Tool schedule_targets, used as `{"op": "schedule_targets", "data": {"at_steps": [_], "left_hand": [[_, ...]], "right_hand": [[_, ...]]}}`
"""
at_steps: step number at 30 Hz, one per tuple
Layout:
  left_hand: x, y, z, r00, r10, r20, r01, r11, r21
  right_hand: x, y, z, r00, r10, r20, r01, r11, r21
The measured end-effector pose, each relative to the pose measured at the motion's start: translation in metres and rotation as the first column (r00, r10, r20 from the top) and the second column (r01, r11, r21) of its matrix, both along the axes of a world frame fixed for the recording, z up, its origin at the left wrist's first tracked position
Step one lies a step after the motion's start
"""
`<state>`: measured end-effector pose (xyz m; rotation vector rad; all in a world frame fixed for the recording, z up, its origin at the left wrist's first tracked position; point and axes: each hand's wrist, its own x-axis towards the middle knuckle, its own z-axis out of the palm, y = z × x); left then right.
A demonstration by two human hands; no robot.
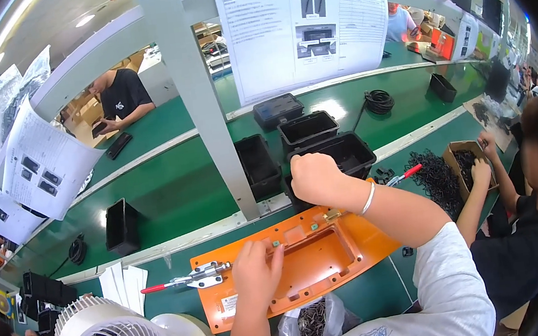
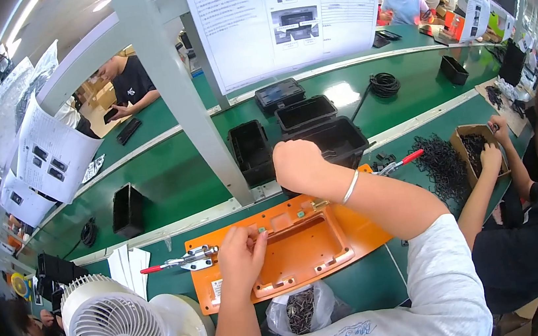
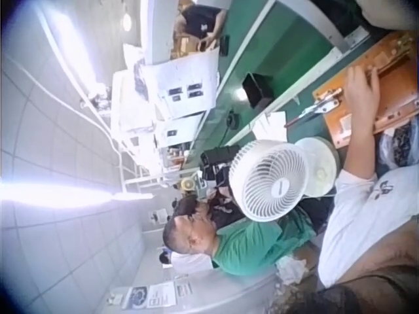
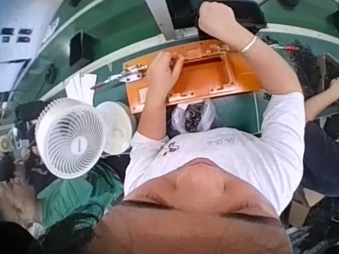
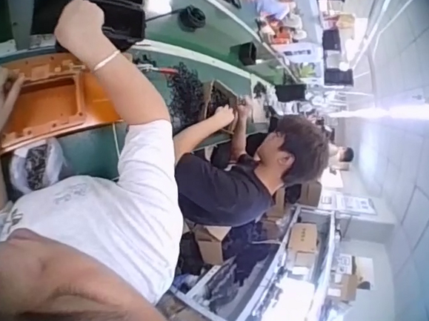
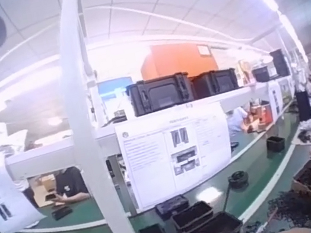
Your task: Assembling small metal components onto a black plastic casing using a manual assembly jig.
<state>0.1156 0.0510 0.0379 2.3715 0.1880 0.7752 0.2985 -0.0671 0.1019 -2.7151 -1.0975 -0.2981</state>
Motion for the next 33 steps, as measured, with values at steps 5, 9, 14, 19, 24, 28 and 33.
{"op": "schedule_targets", "data": {"at_steps": [5,9,14,19,24,28,33], "left_hand": [[-0.001,0.002,-0.004,1.000,0.004,-0.018,-0.003,1.000,0.019],[0.000,0.001,-0.005,1.000,-0.017,0.000,0.017,0.999,0.032],[-0.002,0.005,-0.006,1.000,-0.019,0.018,0.018,0.999,0.028],[0.000,0.006,-0.005,0.998,-0.024,0.050,0.021,0.998,0.064],[0.003,0.003,-0.005,0.998,-0.038,0.041,0.037,0.999,0.005],[-0.002,0.004,-0.005,0.998,-0.037,0.050,0.040,0.997,-0.070],[-0.015,-0.007,0.027,0.978,0.003,0.206,0.023,0.992,-0.124]], "right_hand": [[0.002,0.025,0.030,0.993,0.005,0.116,-0.005,1.000,0.004],[0.043,0.078,-0.002,0.948,0.304,0.089,-0.261,0.908,-0.327],[0.063,0.121,-0.038,0.935,0.171,-0.309,-0.329,0.742,-0.584],[0.080,0.125,-0.040,0.978,0.197,-0.075,-0.210,0.869,-0.449],[0.140,0.090,0.019,0.982,0.080,0.170,-0.052,0.985,-0.166],[0.091,0.045,0.075,0.719,0.304,-0.625,0.452,0.478,0.753],[0.015,-0.010,0.095,0.916,0.379,-0.129,-0.004,0.330,0.944]]}}
